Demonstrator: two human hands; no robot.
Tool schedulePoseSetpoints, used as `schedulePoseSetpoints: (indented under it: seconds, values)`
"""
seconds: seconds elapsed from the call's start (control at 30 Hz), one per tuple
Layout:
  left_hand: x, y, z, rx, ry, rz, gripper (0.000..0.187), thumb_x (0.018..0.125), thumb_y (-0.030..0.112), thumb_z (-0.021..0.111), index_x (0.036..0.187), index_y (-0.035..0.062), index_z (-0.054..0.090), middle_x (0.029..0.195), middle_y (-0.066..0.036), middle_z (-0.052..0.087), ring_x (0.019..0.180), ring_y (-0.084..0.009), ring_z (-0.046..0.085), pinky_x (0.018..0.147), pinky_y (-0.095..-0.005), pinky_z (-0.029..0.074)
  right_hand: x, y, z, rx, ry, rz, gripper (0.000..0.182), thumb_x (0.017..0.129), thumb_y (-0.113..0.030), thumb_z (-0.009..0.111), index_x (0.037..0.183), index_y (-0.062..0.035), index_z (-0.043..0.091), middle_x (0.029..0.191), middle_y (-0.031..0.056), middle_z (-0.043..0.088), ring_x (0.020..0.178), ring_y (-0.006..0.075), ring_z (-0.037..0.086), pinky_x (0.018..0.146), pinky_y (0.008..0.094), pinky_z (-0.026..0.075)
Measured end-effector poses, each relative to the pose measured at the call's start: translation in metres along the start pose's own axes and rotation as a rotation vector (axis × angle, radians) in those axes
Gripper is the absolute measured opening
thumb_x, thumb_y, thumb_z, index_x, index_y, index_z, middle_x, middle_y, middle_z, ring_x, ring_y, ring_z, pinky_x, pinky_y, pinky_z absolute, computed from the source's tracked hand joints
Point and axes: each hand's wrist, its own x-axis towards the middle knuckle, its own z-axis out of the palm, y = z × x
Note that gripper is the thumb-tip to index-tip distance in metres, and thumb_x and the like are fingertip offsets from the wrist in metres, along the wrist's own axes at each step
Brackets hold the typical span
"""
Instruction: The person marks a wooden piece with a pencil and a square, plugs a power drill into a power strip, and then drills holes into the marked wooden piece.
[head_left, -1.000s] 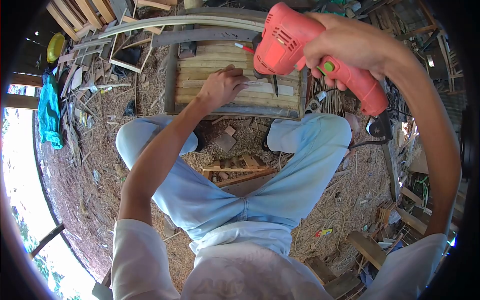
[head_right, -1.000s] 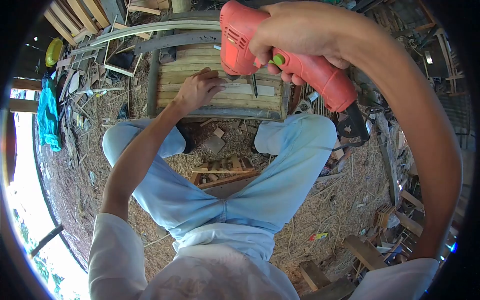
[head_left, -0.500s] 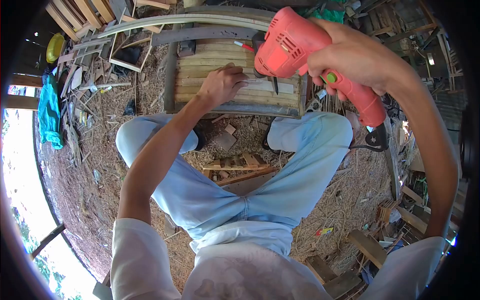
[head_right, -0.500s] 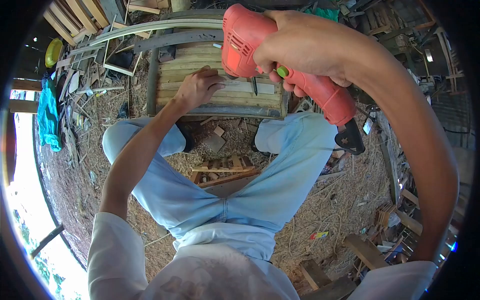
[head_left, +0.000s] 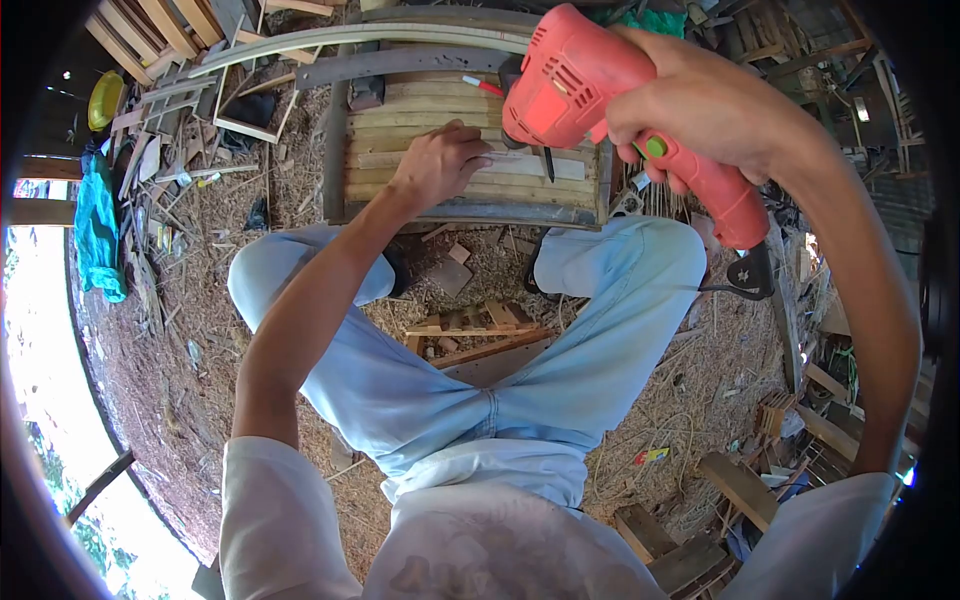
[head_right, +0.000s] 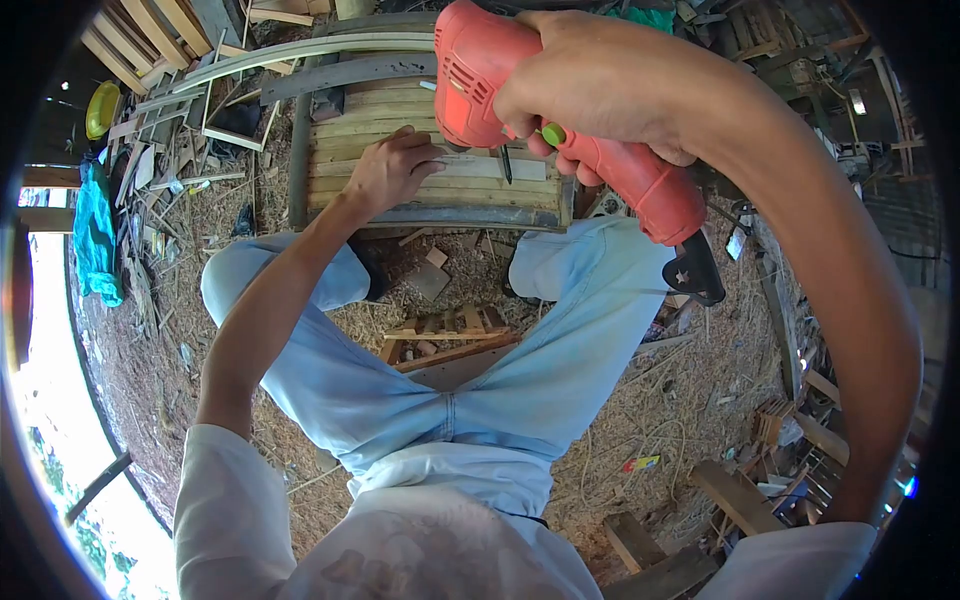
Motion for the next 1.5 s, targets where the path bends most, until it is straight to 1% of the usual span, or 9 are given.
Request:
schedulePoseSetpoints:
  seconds: [0.2,0.3,0.37,0.47,0.7,0.77,0.97,1.27,1.5]
  values:
    - [0.001,0.000,0.000,-0.006,0.015,0.002,0.013,0.080,0.015,0.069,0.091,0.0082,0.070,0.086,-0.004,0.064,0.087,-0.0253,0.062,0.073,-0.0382,0.055,0.001,0.000,0.000,-0.019,0.044,-0.009,0.056,0.076,-0.009,0.060,0.129,-0.0022,0.046,0.084,0.0082,0.062,0.056,0.0096,0.055,0.042,0.0269,0.048]
    - [0.000,0.000,0.001,-0.012,0.034,0.011,0.012,0.080,0.014,0.069,0.090,0.0079,0.070,0.085,-0.004,0.063,0.088,-0.0253,0.062,0.072,-0.0380,0.055,0.000,-0.002,-0.002,-0.049,0.001,0.066,0.056,0.076,-0.009,0.060,0.130,-0.0024,0.046,0.085,0.0081,0.062,0.057,0.0096,0.055,0.043,0.0271,0.048]
    - [0.000,0.000,0.001,-0.011,0.042,0.017,0.012,0.080,0.014,0.069,0.090,0.0077,0.070,0.085,-0.005,0.063,0.088,-0.0252,0.062,0.072,-0.0379,0.055,0.000,0.001,0.001,-0.010,0.027,-0.002,0.056,0.076,-0.009,0.060,0.130,-0.0032,0.046,0.081,0.0072,0.061,0.055,0.0095,0.054,0.043,0.0273,0.048]
    - [0.000,0.001,0.001,-0.025,0.040,-0.006,0.012,0.080,0.014,0.069,0.090,0.0076,0.070,0.085,-0.004,0.063,0.089,-0.0250,0.062,0.072,-0.0376,0.055,0.011,0.019,-0.007,-0.026,-0.039,-0.010,0.057,0.075,-0.009,0.060,0.131,-0.0039,0.046,0.078,0.0067,0.060,0.053,0.0094,0.053,0.043,0.0273,0.047]
    - [0.000,0.000,0.003,-0.021,0.040,-0.006,0.011,0.080,0.015,0.069,0.089,0.0076,0.069,0.085,-0.004,0.063,0.088,-0.0249,0.062,0.071,-0.0379,0.055,0.005,0.013,-0.003,-0.027,-0.033,0.015,0.061,0.074,-0.009,0.060,0.133,-0.0041,0.044,0.077,0.0059,0.059,0.053,0.0091,0.053,0.042,0.0273,0.046]
    - [0.000,0.000,0.003,-0.022,0.037,-0.006,0.011,0.080,0.015,0.069,0.089,0.0077,0.069,0.085,-0.004,0.063,0.088,-0.0249,0.062,0.071,-0.0381,0.055,0.000,0.002,0.002,-0.027,0.030,0.043,0.063,0.074,-0.010,0.060,0.135,-0.0049,0.043,0.076,0.0057,0.059,0.053,0.0090,0.053,0.043,0.0271,0.047]
    - [0.000,0.001,0.001,-0.014,0.026,-0.011,0.012,0.080,0.014,0.069,0.090,0.0081,0.069,0.085,-0.004,0.063,0.088,-0.0251,0.062,0.071,-0.0386,0.055,-0.001,-0.001,0.003,-0.057,0.062,0.062,0.068,0.073,-0.011,0.061,0.139,-0.0068,0.042,0.077,0.0059,0.060,0.053,0.0090,0.053,0.044,0.0267,0.047]
    - [0.001,-0.001,0.004,-0.027,0.040,-0.005,0.009,0.079,0.014,0.068,0.086,0.0086,0.070,0.084,-0.004,0.064,0.087,-0.0253,0.063,0.072,-0.0383,0.055,0.007,0.006,0.003,-0.052,0.031,-0.003,0.068,0.073,-0.010,0.060,0.139,-0.0061,0.043,0.077,0.0061,0.060,0.053,0.0091,0.052,0.043,0.0264,0.047]
    - [0.000,-0.002,0.005,-0.014,0.036,-0.002,0.009,0.080,0.016,0.068,0.086,0.0087,0.071,0.083,-0.004,0.065,0.086,-0.0243,0.062,0.070,-0.0377,0.055,0.004,0.001,0.006,-0.063,0.036,0.034,0.068,0.074,-0.009,0.060,0.139,-0.0053,0.042,0.077,0.0066,0.060,0.053,0.0092,0.053,0.042,0.0265,0.046]
